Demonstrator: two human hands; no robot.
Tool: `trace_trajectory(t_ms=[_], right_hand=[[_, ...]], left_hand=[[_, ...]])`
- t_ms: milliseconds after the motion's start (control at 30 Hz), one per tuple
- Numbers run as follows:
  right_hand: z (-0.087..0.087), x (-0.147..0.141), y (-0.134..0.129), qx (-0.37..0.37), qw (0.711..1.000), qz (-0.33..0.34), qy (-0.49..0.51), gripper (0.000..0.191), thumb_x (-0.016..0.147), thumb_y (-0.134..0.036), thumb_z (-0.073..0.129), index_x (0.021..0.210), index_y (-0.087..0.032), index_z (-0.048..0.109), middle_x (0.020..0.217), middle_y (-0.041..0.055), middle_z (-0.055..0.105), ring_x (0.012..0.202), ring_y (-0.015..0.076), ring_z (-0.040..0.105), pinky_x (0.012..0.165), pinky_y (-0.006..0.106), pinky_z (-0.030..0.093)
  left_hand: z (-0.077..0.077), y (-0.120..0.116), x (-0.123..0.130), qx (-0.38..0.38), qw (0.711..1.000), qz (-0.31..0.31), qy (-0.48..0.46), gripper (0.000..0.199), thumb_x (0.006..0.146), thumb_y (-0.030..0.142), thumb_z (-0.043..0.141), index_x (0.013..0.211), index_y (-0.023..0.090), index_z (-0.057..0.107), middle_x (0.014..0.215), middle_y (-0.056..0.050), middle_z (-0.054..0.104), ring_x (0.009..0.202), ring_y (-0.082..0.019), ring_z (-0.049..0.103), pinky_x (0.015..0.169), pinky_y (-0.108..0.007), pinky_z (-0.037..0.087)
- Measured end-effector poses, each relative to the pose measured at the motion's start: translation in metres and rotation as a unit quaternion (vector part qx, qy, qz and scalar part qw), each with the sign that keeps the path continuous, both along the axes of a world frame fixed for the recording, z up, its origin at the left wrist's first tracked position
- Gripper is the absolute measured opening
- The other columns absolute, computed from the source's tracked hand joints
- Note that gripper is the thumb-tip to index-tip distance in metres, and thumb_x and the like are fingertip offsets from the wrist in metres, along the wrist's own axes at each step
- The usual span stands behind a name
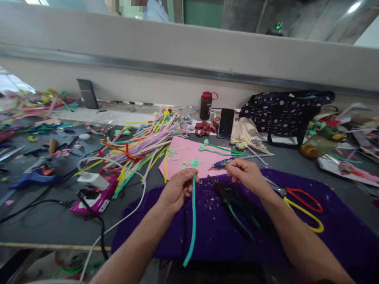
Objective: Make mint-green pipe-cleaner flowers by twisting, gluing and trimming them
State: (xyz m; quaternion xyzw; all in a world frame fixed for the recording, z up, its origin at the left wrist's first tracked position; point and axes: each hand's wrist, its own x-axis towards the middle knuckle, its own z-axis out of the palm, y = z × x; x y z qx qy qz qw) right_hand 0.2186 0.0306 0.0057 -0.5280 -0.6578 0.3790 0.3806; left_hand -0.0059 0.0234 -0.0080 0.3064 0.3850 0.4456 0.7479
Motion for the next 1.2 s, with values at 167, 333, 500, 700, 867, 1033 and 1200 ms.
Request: trace_trajectory(t_ms=[167,333,500,700,867,1033,1200], right_hand=[[0.0,0.011,0.001,-0.001,0.999,-0.018,0.041,0.021,0.078,-0.032,0.051,0.067,-0.016,0.057,0.051,-0.0028,0.052,0.044,0.0086,0.047,0.041,0.018,0.033],[-0.008,0.013,0.0,0.02,0.999,-0.025,0.0,0.019,0.078,-0.03,0.05,0.067,-0.016,0.055,0.056,-0.0027,0.053,0.047,0.0085,0.048,0.045,0.019,0.034],[-0.01,0.017,0.002,0.043,0.995,-0.022,-0.086,0.021,0.078,-0.032,0.048,0.068,-0.016,0.057,0.054,-0.0021,0.053,0.048,0.01,0.05,0.047,0.02,0.036],[-0.004,0.03,0.006,0.101,0.983,-0.072,-0.132,0.023,0.079,-0.032,0.046,0.067,-0.017,0.058,0.054,-0.0016,0.055,0.048,0.0114,0.052,0.051,0.021,0.038],[-0.009,0.051,0.017,0.117,0.969,-0.133,-0.173,0.027,0.08,-0.035,0.042,0.068,-0.016,0.058,0.059,0.0014,0.06,0.051,0.0129,0.055,0.053,0.022,0.039],[-0.008,0.076,0.025,0.08,0.927,-0.146,-0.335,0.031,0.082,-0.033,0.039,0.071,-0.016,0.063,0.064,0.0034,0.064,0.059,0.0147,0.057,0.057,0.023,0.036],[-0.008,0.077,0.026,0.034,0.921,-0.097,-0.377,0.028,0.076,-0.041,0.05,0.073,-0.02,0.068,0.072,0.0024,0.067,0.067,0.0159,0.058,0.058,0.023,0.034]], left_hand=[[0.018,0.013,0.008,0.055,0.998,0.011,-0.018,0.018,0.069,0.028,0.064,0.076,0.012,0.059,0.059,0.003,0.058,0.034,0.0,0.039,0.029,-0.011,0.024],[-0.002,0.034,0.014,0.073,0.995,0.06,0.019,0.021,0.065,0.03,0.066,0.074,0.011,0.059,0.058,0.003,0.058,0.035,-0.001,0.04,0.031,-0.012,0.025],[-0.014,0.042,0.004,0.076,0.995,0.059,0.022,0.021,0.063,0.029,0.067,0.073,0.012,0.058,0.055,0.004,0.055,0.033,-0.001,0.037,0.03,-0.013,0.021],[-0.011,0.04,0.001,0.105,0.993,0.031,0.054,0.023,0.064,0.032,0.066,0.07,0.011,0.059,0.055,0.003,0.054,0.035,-0.001,0.037,0.031,-0.014,0.022],[-0.011,0.038,0.004,0.121,0.99,0.0,0.077,0.024,0.066,0.034,0.065,0.065,0.011,0.056,0.055,0.002,0.053,0.034,-0.001,0.036,0.03,-0.013,0.022],[-0.009,0.038,0.004,0.112,0.991,0.004,0.078,0.024,0.064,0.034,0.067,0.067,0.012,0.057,0.055,0.002,0.055,0.034,-0.001,0.036,0.03,-0.013,0.023],[-0.009,0.038,0.004,0.098,0.992,0.004,0.085,0.024,0.063,0.032,0.068,0.071,0.012,0.059,0.056,0.002,0.057,0.033,-0.001,0.038,0.03,-0.013,0.023]])
